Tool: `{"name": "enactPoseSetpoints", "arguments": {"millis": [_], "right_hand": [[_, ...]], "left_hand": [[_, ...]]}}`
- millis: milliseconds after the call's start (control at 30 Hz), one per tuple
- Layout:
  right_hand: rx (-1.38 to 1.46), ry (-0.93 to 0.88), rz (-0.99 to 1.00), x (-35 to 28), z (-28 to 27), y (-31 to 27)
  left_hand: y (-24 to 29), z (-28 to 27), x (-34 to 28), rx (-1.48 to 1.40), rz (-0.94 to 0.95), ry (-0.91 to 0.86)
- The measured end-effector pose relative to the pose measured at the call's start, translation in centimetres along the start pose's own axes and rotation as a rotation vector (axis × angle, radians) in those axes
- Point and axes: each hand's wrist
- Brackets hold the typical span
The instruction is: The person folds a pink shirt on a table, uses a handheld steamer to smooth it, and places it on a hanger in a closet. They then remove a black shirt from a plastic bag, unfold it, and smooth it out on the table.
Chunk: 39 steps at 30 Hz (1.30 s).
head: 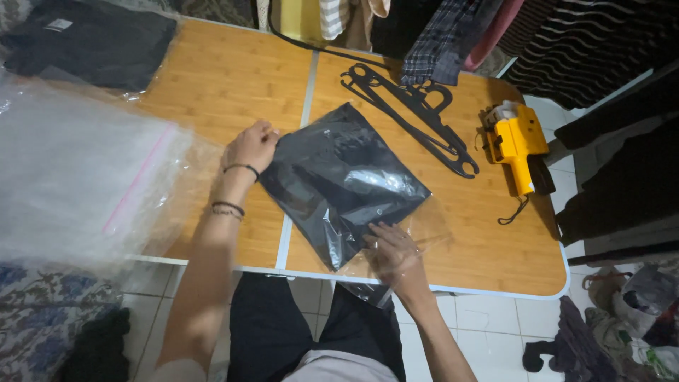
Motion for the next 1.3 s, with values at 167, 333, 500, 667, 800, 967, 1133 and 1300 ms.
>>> {"name": "enactPoseSetpoints", "arguments": {"millis": [167, 333, 500, 667, 800, 967, 1133, 1300], "right_hand": [[0.050, -0.071, 0.007, -0.1, -0.1, 1.3], [-0.001, -0.081, -0.041, -0.5, -0.1, 2.5], [-0.024, -0.091, -0.116, -0.1, -0.9, 2.5], [0.040, -0.042, -0.054, -0.6, -1.4, 2.9], [0.052, -0.067, -0.026, -1.0, -2.0, 3.2], [0.005, -0.081, -0.005, -1.6, -3.1, 4.1], [-0.063, -0.056, 0.015, -2.5, -5.3, 4.6], [-0.071, -0.062, 0.112, -2.9, -7.7, 4.8]], "left_hand": [[-4.8, 3.5, 5.1, 0.069, -0.067, -0.253], [-7.7, 4.8, 7.2, -0.268, -0.234, -0.500], [-7.5, 4.4, 7.1, -0.361, -0.322, -0.568], [-9.3, 5.6, 7.3, -0.601, -0.348, -0.487], [-7.1, 3.4, 6.2, -0.433, -0.419, -0.414], [-5.0, 1.5, 4.9, -0.331, -0.375, -0.235], [-4.0, 0.8, 4.8, -0.215, -0.350, -0.228], [-4.6, 1.7, 5.6, -0.245, -0.338, -0.268]]}}
Point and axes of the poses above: each hand's wrist, its own x-axis towards the middle knuckle, its own z-axis out of the palm, y = z × x, and after that the axes turned 10 degrees about y, right-handed
